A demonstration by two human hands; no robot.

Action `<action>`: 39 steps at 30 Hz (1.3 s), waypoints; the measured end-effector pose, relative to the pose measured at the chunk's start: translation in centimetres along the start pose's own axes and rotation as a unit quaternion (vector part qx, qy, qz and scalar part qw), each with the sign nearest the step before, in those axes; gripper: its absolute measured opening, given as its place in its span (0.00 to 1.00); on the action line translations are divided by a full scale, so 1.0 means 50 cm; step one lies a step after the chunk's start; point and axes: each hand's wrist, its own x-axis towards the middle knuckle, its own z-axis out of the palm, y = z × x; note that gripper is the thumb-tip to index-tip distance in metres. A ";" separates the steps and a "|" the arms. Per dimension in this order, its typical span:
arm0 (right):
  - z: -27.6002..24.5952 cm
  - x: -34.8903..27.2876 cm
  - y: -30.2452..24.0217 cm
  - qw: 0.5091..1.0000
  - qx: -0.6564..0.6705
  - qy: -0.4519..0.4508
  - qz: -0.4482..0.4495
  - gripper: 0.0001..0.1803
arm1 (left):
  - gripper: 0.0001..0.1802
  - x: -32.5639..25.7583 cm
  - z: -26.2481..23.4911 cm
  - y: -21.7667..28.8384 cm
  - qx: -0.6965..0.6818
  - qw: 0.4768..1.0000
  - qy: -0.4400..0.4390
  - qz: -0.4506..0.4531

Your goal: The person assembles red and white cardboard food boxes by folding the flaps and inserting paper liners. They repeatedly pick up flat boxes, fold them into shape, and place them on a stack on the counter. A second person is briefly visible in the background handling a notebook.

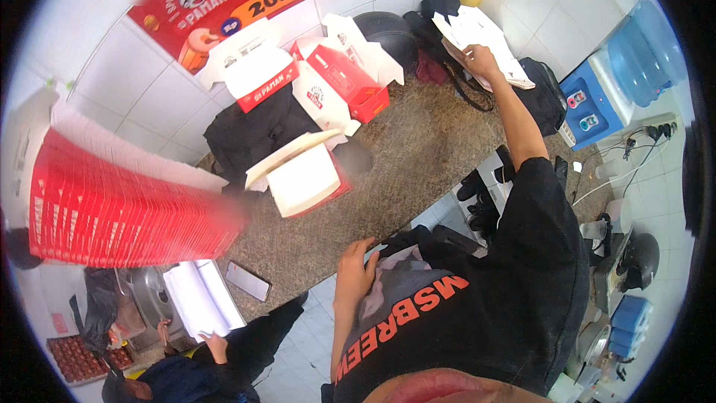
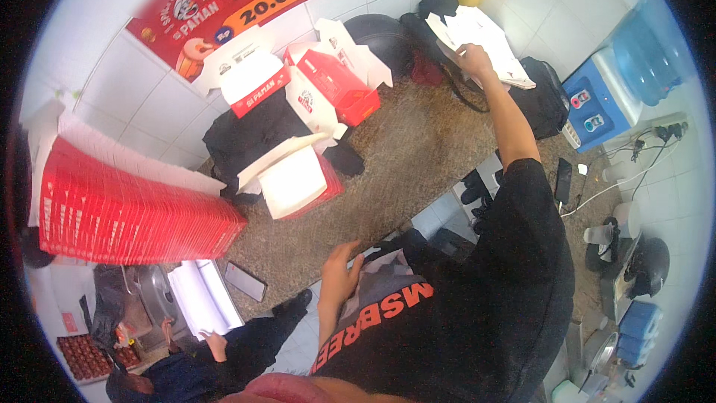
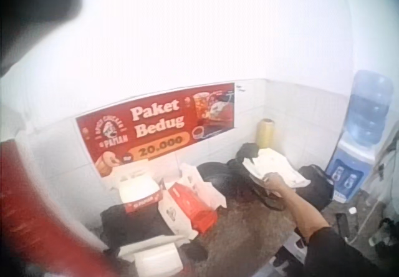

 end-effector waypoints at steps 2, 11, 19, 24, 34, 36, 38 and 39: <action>-0.018 0.007 -0.024 0.994 -0.038 0.099 0.034 0.15 | 0.17 0.026 0.007 0.025 0.032 0.999 -0.006 -0.002; -0.326 -0.112 -0.121 0.933 -0.075 0.346 -0.066 0.19 | 0.23 0.093 0.022 0.092 0.029 0.999 0.005 -0.019; -0.372 -0.539 -0.528 0.866 0.075 -0.242 -0.431 0.07 | 0.44 0.126 -0.100 0.263 0.135 0.941 0.151 0.272; -0.303 -0.577 -0.593 0.765 0.238 -0.430 -0.416 0.13 | 0.21 0.035 -0.136 0.188 -0.010 0.993 -0.029 0.116; -0.189 -0.666 -0.714 0.735 0.094 -0.465 -0.485 0.09 | 0.25 -0.277 -0.212 -0.046 -0.122 0.975 0.169 0.074; -0.166 -0.699 -0.782 0.680 0.056 -0.472 -0.558 0.06 | 0.31 -0.301 -0.262 0.012 -0.029 0.970 0.228 0.075; -0.120 -0.753 -0.850 0.631 0.057 -0.477 -0.609 0.07 | 0.34 -0.304 -0.270 0.070 0.008 0.972 0.227 0.063; -0.102 -0.782 -0.875 0.614 0.052 -0.485 -0.620 0.08 | 0.35 -0.297 -0.257 0.087 0.011 0.976 0.210 0.059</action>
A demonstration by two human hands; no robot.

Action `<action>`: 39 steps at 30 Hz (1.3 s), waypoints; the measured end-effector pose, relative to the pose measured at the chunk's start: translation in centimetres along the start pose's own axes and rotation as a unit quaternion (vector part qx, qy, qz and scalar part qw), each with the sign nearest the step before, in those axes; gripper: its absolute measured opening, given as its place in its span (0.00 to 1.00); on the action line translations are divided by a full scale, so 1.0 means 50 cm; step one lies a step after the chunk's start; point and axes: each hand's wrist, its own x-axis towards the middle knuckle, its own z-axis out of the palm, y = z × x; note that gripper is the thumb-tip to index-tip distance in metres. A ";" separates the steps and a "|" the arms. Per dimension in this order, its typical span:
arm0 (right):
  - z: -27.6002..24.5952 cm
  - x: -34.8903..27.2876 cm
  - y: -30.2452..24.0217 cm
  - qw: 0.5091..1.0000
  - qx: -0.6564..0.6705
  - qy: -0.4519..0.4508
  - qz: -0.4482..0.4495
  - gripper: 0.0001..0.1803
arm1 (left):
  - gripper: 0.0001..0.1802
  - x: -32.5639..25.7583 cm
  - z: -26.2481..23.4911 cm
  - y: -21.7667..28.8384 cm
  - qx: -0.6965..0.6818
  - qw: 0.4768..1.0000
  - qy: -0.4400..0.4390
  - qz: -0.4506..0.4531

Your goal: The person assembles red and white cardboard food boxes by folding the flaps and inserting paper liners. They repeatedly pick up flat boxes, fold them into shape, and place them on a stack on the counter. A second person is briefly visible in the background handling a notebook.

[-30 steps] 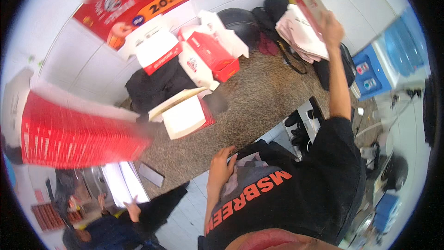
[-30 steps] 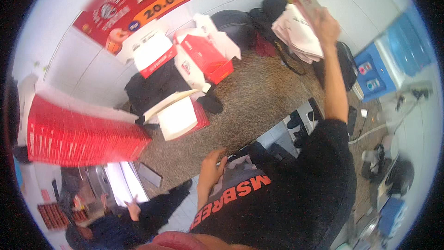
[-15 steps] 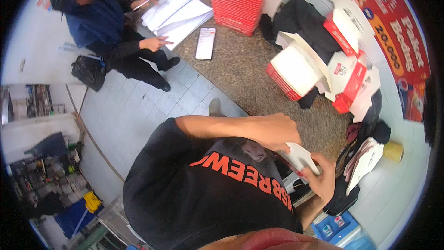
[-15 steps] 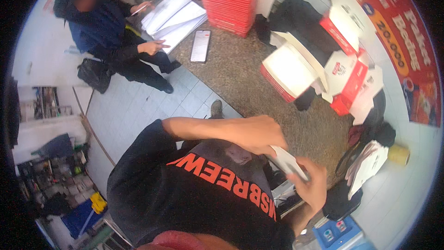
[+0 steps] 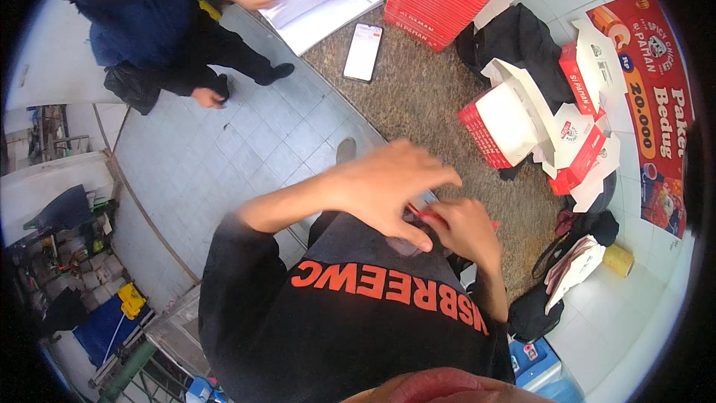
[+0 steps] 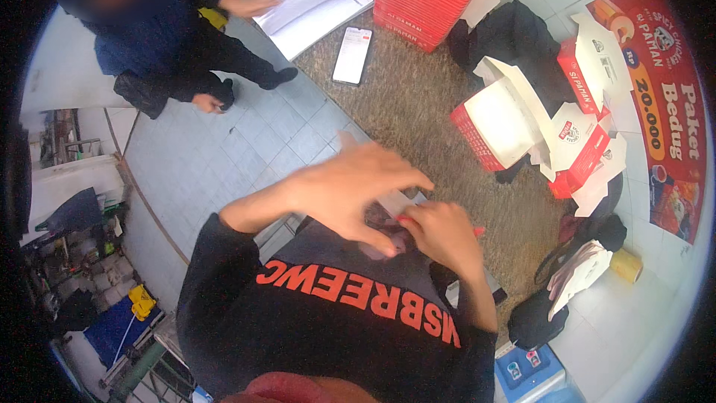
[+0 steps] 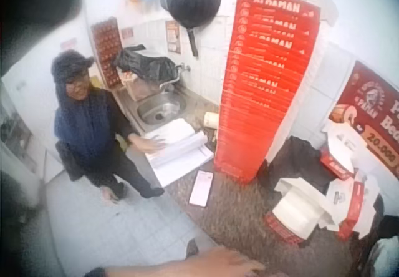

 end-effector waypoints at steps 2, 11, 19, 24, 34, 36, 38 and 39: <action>0.027 0.047 -0.015 1.000 -0.006 -0.013 -0.027 0.08 | 0.30 0.000 0.055 -0.012 0.001 0.980 -0.137 -0.143; -0.024 0.005 0.068 0.985 0.157 -0.075 0.005 0.11 | 0.14 -0.135 0.065 -0.189 -0.285 0.825 -0.327 -0.364; 0.155 0.037 0.109 0.898 0.400 0.182 0.031 0.10 | 0.12 -0.183 0.121 -0.253 -0.451 0.848 -0.112 -0.253; 0.159 0.122 0.010 0.944 0.248 0.214 0.039 0.15 | 0.15 -0.166 0.112 -0.274 -0.464 0.818 -0.131 -0.313; 0.154 0.145 -0.036 0.908 0.243 0.243 0.240 0.12 | 0.16 -0.180 0.102 -0.284 -0.550 0.746 -0.142 -0.347; 0.160 0.150 -0.037 0.929 0.195 0.239 0.205 0.11 | 0.16 -0.186 0.112 -0.281 -0.523 0.777 -0.135 -0.322; 0.155 0.156 -0.026 0.949 0.169 0.216 0.155 0.10 | 0.16 -0.195 0.117 -0.277 -0.476 0.814 -0.114 -0.313; 0.153 0.159 -0.019 0.957 0.155 0.206 0.130 0.10 | 0.17 -0.195 0.118 -0.273 -0.451 0.832 -0.105 -0.306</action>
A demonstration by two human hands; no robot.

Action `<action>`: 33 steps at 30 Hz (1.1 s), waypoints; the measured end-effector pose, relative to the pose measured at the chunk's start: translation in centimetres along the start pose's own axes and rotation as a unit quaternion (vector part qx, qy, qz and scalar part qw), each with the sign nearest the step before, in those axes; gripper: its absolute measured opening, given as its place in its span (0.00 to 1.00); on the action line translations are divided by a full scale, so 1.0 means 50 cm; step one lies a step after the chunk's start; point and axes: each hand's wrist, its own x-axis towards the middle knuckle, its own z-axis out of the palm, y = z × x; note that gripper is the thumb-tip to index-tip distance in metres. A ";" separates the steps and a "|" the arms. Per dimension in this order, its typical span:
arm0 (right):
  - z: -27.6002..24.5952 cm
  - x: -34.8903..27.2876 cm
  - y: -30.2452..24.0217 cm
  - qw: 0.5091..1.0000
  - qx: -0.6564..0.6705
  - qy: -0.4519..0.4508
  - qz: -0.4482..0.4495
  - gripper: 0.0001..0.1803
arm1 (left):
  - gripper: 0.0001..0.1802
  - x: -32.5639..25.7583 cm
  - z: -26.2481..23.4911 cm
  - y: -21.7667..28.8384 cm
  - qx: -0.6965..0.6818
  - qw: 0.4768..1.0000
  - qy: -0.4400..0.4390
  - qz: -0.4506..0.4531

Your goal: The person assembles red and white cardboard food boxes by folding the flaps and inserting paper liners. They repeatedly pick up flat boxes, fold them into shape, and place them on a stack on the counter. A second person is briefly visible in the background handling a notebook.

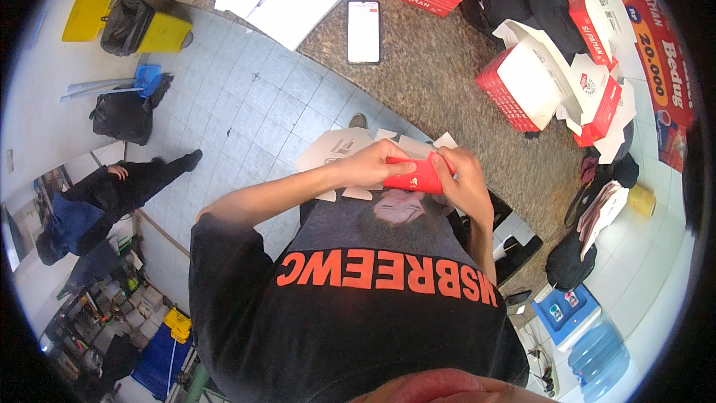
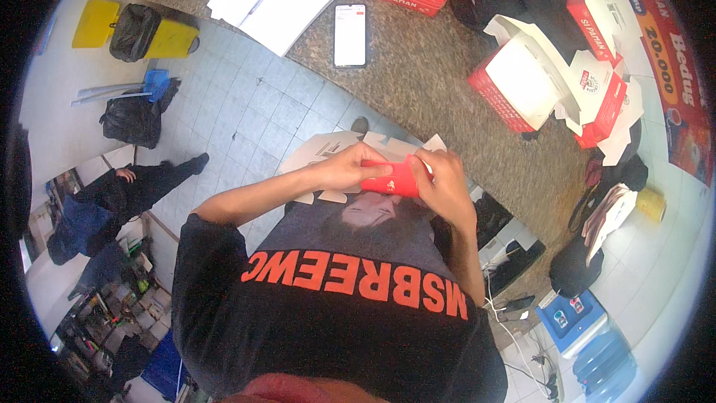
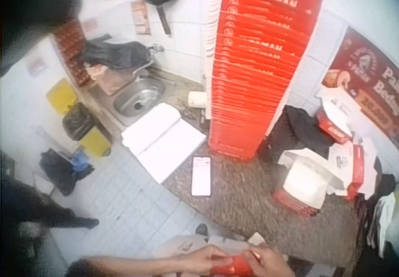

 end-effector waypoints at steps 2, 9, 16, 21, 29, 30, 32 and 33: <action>-0.010 0.013 -0.005 0.999 -0.004 -0.041 -0.019 0.10 | 0.17 -0.012 0.009 0.005 0.025 0.999 0.031 -0.001; 0.007 0.045 -0.010 0.980 -0.033 -0.141 -0.134 0.10 | 0.16 -0.045 0.014 0.063 0.034 0.992 0.070 -0.100; 0.003 0.048 -0.023 0.992 0.068 0.089 -0.053 0.12 | 0.17 -0.117 0.016 0.215 0.427 0.778 0.352 0.298; 0.038 0.008 -0.106 0.963 0.206 0.171 -0.039 0.11 | 0.39 -0.138 0.068 0.179 0.232 0.878 0.375 0.185; 0.044 0.073 -0.089 0.962 0.225 -0.028 -0.151 0.20 | 0.34 -0.029 0.067 0.092 0.003 0.881 0.396 0.261; 0.042 0.074 -0.090 0.961 0.224 -0.034 -0.159 0.20 | 0.33 -0.026 0.063 0.087 -0.006 0.883 0.395 0.252; 0.047 0.074 -0.083 0.964 0.215 -0.041 -0.151 0.21 | 0.32 -0.017 0.051 0.060 -0.024 0.889 0.394 0.232; 0.052 0.073 -0.067 0.964 0.216 -0.048 -0.146 0.21 | 0.32 -0.017 0.046 0.049 0.003 0.891 0.391 0.231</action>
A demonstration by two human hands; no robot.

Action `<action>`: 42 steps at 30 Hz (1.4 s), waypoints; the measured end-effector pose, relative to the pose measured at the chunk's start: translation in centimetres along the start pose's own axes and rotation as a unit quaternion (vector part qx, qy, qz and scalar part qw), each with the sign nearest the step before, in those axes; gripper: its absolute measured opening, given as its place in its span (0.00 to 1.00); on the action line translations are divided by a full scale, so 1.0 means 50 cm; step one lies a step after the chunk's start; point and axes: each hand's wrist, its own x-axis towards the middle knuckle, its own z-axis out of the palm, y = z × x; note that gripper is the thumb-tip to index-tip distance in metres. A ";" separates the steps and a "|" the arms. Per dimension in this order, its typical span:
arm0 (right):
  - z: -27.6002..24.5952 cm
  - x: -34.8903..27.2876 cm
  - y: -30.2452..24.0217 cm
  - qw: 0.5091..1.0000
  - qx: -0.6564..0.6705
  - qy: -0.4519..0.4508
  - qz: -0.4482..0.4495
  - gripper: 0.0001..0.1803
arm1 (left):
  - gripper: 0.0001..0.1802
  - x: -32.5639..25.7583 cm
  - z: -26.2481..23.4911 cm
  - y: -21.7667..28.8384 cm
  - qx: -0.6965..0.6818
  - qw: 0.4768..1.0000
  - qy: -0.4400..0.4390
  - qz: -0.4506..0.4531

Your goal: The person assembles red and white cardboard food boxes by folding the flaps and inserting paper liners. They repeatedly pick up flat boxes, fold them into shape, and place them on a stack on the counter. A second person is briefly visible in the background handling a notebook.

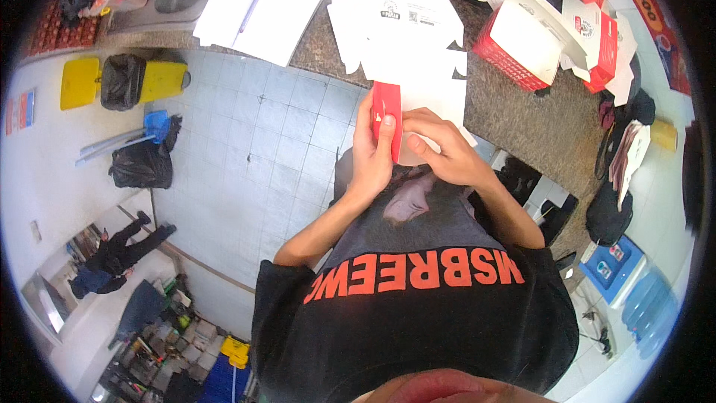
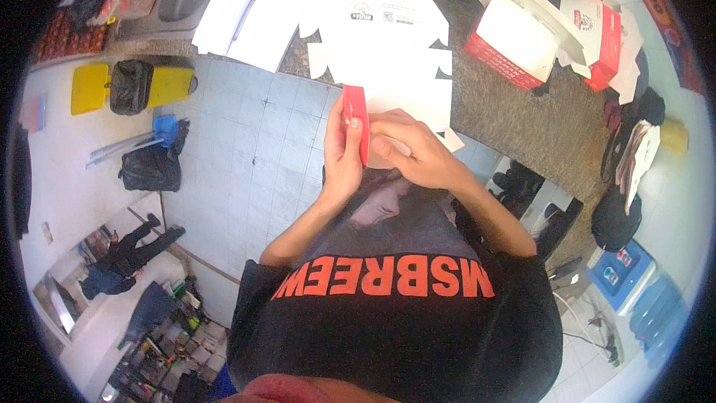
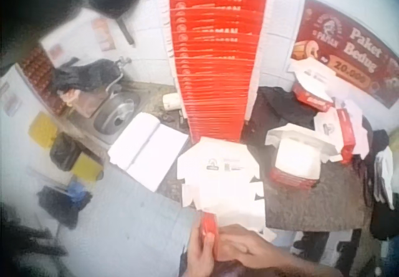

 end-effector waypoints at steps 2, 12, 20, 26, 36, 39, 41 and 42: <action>-0.009 -0.007 0.014 0.994 0.105 0.023 0.035 0.21 | 0.31 -0.001 -0.012 -0.017 0.046 0.999 -0.021 0.018; -0.077 -0.112 0.041 0.896 0.350 0.233 0.145 0.42 | 0.39 0.035 -0.028 0.014 0.411 0.846 -0.137 0.310; -0.074 -0.158 0.035 0.880 0.344 0.286 0.156 0.19 | 0.40 0.039 -0.011 0.015 0.442 0.832 -0.148 0.301; -0.038 -0.104 0.039 0.905 0.216 0.341 0.135 0.15 | 0.43 0.031 -0.010 0.025 0.435 0.842 -0.163 0.274; 0.057 -0.067 0.127 0.916 -0.086 0.390 -0.026 0.17 | 0.39 0.032 0.003 -0.010 0.323 0.907 -0.086 0.255; 0.062 -0.053 0.102 0.949 -0.011 0.303 0.084 0.19 | 0.40 0.025 0.011 -0.006 0.242 0.956 -0.054 0.154; 0.064 -0.044 0.158 0.948 0.115 0.278 0.100 0.21 | 0.41 0.025 0.007 0.024 0.214 0.964 -0.090 0.127; 0.061 -0.031 0.163 0.950 0.155 0.255 0.094 0.22 | 0.42 0.026 0.003 0.041 0.198 0.968 -0.107 0.112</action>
